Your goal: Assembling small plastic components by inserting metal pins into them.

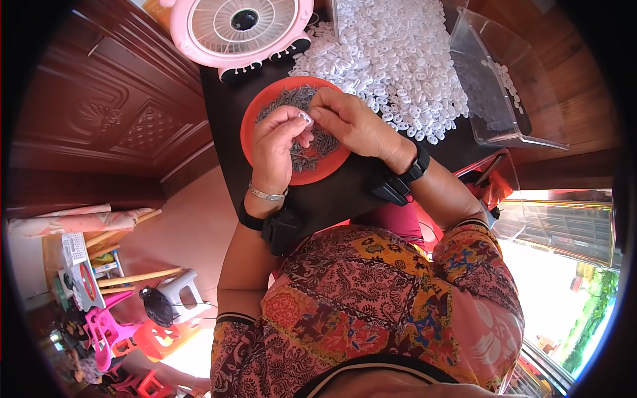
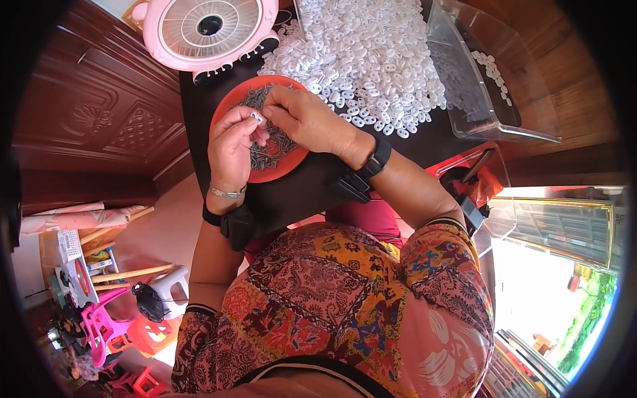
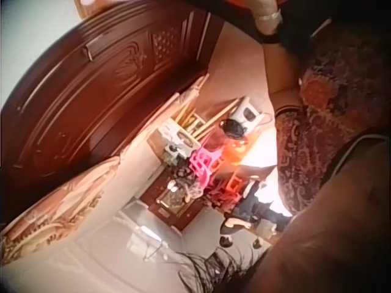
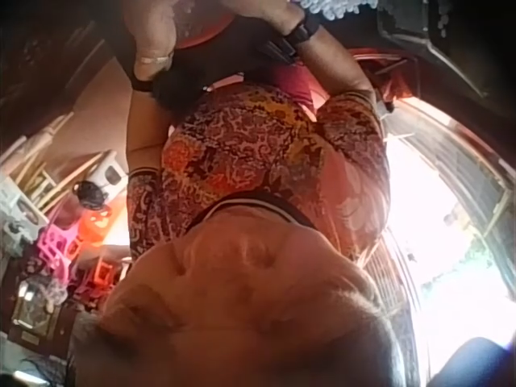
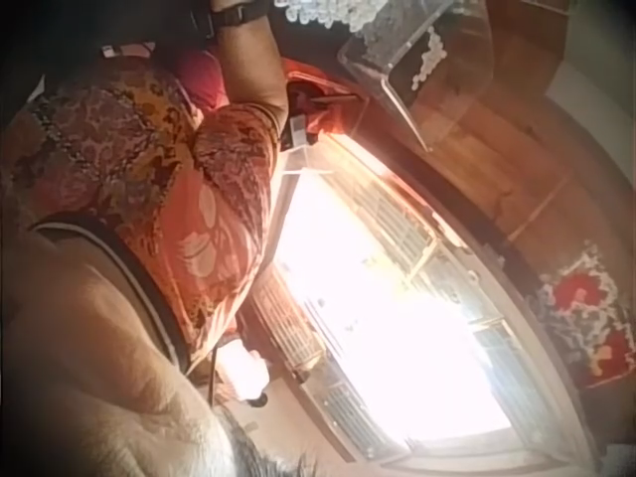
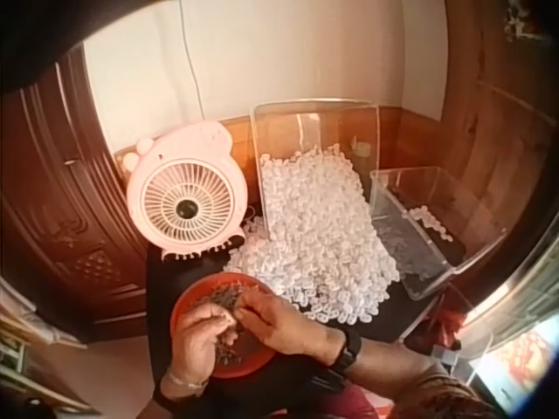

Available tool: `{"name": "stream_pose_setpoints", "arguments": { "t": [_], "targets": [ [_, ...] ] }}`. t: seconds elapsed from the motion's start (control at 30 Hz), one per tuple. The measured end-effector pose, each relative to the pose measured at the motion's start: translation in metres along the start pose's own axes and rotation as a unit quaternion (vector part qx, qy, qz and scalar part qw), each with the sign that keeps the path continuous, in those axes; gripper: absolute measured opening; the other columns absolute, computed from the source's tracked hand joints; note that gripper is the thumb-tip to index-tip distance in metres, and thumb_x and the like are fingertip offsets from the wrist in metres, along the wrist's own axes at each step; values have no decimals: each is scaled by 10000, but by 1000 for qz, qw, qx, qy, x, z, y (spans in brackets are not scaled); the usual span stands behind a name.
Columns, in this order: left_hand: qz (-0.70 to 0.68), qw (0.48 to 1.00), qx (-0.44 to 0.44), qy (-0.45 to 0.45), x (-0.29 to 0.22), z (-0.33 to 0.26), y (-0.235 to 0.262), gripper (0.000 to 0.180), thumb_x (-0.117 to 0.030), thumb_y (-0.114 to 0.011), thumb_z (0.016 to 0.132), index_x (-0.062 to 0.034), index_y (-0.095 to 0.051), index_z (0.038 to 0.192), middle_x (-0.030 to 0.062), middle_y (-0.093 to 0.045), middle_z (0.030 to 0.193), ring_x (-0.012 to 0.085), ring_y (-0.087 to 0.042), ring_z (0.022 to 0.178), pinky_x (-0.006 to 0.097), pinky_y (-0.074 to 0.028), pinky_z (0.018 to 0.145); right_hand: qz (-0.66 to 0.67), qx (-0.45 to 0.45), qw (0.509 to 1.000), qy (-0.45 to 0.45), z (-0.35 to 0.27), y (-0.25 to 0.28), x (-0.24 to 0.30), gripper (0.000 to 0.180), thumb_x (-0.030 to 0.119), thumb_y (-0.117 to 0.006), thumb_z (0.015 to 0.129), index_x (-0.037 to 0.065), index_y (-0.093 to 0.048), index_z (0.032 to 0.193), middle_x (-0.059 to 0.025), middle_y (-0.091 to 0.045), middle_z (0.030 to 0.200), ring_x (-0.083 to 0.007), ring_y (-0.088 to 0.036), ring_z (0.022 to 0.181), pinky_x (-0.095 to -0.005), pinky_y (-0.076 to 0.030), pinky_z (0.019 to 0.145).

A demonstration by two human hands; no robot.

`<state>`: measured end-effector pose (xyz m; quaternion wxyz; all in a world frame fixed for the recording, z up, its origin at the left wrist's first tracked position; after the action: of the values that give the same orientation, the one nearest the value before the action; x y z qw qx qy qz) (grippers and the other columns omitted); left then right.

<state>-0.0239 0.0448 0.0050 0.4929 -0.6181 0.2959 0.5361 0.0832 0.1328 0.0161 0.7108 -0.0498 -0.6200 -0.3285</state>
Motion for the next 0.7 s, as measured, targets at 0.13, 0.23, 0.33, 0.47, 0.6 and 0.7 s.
{"name": "stream_pose_setpoints", "arguments": {
  "t": [0.13,0.23,0.33,0.47,0.6,0.7],
  "targets": [
    [-89,995,22,24,5,4,7,149,-106,-526,835,28,-591,844,58,-594,776,124,-546,657,240,-425,599,-33,3,999,42,0,1,5,127,126,-509,920,3,-539,919,-15,-526,765,-94,-480,719,-255,-427,668],
    [-39,999,21,23,1,5,7,140,-115,-529,843,12,-587,854,45,-583,771,102,-531,657,232,-421,598,-20,-1,998,54,0,3,4,113,107,-515,913,-2,-539,928,-17,-531,782,-95,-495,744,-257,-437,693],
    [107,994,-36,-9,1,2,9,127,-120,-532,853,-7,-584,875,31,-572,769,76,-510,657,219,-411,590,25,-16,999,37,0,6,5,108,99,-512,918,-6,-536,927,-16,-533,784,-86,-503,747,-248,-442,694],
    [136,991,-5,9,-2,-1,-2,113,-143,-520,886,-33,-549,882,-1,-524,702,45,-449,586,192,-379,523,8,-39,999,14,-1,13,5,114,105,-507,928,-5,-535,923,-13,-537,766,-74,-504,720,-232,-445,667],
    [162,987,-2,8,-2,-3,-4,128,-149,-498,905,-33,-521,857,-9,-490,651,42,-420,540,199,-358,486,-29,-29,999,33,0,11,9,116,112,-523,921,-2,-543,915,-16,-546,749,-87,-504,701,-244,-445,653],
    [180,983,0,-20,-1,-2,-4,125,-138,-498,905,-31,-512,843,-11,-474,628,41,-410,526,206,-348,476,-70,-35,994,78,-1,11,14,125,152,-571,872,33,-575,911,-128,-614,766,-286,-612,715,-342,-468,635]
  ]
}}
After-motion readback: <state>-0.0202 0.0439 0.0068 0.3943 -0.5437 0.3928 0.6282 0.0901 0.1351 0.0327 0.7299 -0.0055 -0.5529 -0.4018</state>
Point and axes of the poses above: each hand's wrist, its own z-axis towards the middle knuckle, its own y-axis out of the back of the hand, x = y × z, the point moved 5 cm from there along z, towards the middle knuckle
